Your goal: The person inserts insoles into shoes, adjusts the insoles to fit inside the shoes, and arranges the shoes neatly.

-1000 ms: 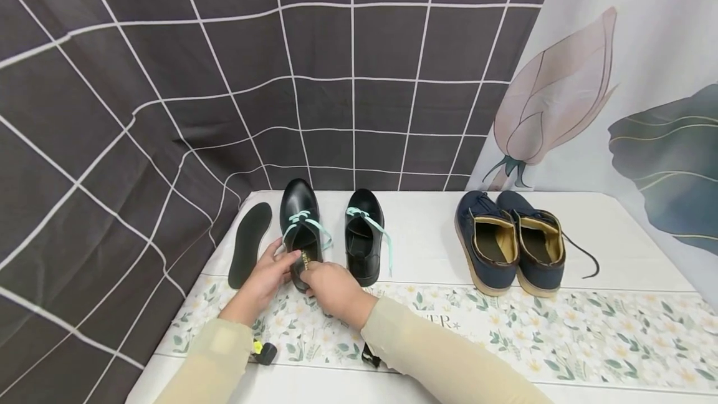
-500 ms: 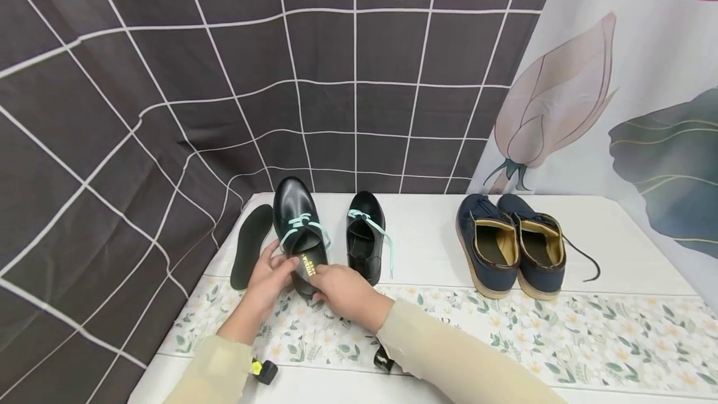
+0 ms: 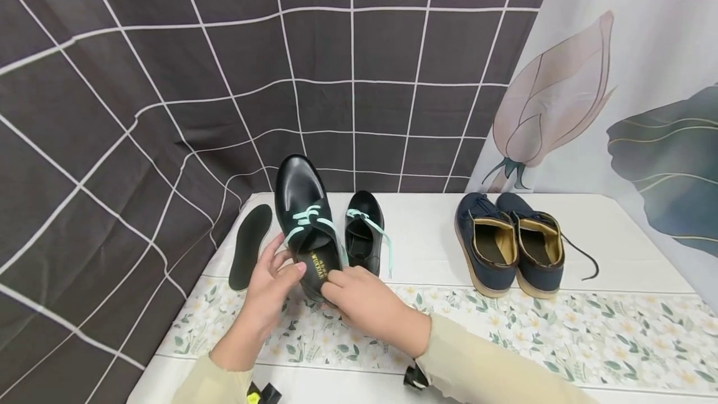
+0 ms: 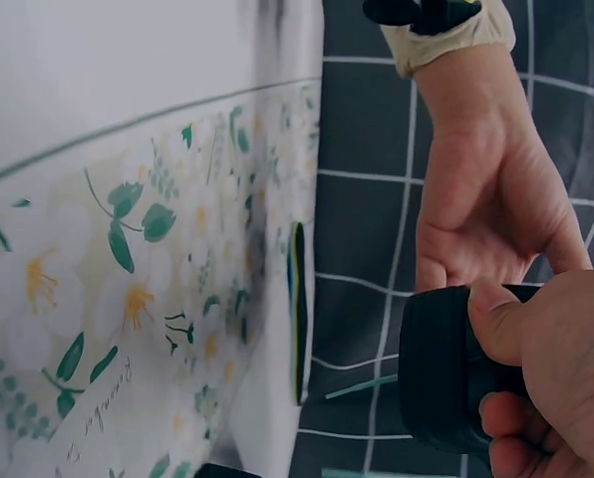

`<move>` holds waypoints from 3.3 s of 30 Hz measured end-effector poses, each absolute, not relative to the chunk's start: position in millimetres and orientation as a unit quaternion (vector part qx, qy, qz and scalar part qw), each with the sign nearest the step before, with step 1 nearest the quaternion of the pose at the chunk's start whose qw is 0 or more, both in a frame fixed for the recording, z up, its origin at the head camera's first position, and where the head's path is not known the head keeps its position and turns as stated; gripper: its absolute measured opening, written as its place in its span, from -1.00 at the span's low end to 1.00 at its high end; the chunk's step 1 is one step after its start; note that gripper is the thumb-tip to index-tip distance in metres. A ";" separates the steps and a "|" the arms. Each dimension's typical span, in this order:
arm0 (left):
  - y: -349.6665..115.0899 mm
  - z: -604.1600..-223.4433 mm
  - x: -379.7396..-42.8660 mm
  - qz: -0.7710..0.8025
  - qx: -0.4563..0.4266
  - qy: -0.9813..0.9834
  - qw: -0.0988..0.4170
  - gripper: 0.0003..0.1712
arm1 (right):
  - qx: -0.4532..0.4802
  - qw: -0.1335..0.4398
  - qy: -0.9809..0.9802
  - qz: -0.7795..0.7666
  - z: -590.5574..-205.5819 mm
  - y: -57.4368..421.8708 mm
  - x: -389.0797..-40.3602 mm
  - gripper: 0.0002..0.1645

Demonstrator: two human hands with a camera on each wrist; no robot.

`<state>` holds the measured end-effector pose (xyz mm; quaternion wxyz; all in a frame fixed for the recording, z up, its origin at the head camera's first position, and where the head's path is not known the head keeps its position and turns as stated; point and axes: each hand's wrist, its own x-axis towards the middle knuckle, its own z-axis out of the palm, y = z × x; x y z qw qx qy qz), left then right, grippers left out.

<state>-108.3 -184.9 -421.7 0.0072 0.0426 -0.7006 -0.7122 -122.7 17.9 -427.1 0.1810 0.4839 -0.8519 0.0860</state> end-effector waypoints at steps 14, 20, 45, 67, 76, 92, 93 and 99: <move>-128.1 -411.3 -83.6 -0.725 -0.118 -0.678 0.007 -0.02 | 0.492 0.266 -0.822 0.109 -416.3 89.6 -70.9 -0.60; -103.9 -413.7 -83.9 -0.725 -0.124 -0.677 -0.035 0.00 | 0.485 0.261 -0.825 0.123 -415.0 114.2 -60.9 -0.57; -37.8 -469.1 -124.1 -0.575 -0.078 -0.804 -0.127 -0.08 | 0.400 0.167 -0.887 0.158 -460.6 171.9 -71.5 -0.68; -38.5 -480.1 -134.4 -0.412 -0.094 -0.901 -0.096 -0.14 | 0.378 0.118 -0.910 0.121 -481.5 161.0 -93.1 -0.74; -36.1 -477.2 -142.8 -0.402 -0.103 -0.905 -0.091 -0.22 | 0.356 0.068 -0.922 0.132 -475.5 159.4 -100.7 -0.78; -10.4 -447.4 -160.7 -0.100 -0.201 -0.974 0.030 -0.05 | 0.366 0.028 -0.922 0.125 -473.6 158.1 -101.9 -0.81; -7.8 -446.7 -162.0 -0.086 -0.206 -0.974 0.029 -0.04 | 0.366 0.026 -0.922 0.126 -473.5 158.0 -101.7 -0.81; 8.2 -445.6 -171.1 -0.044 -0.210 -0.977 -0.005 -0.01 | 0.364 0.026 -0.922 0.130 -472.1 156.5 -100.1 -0.80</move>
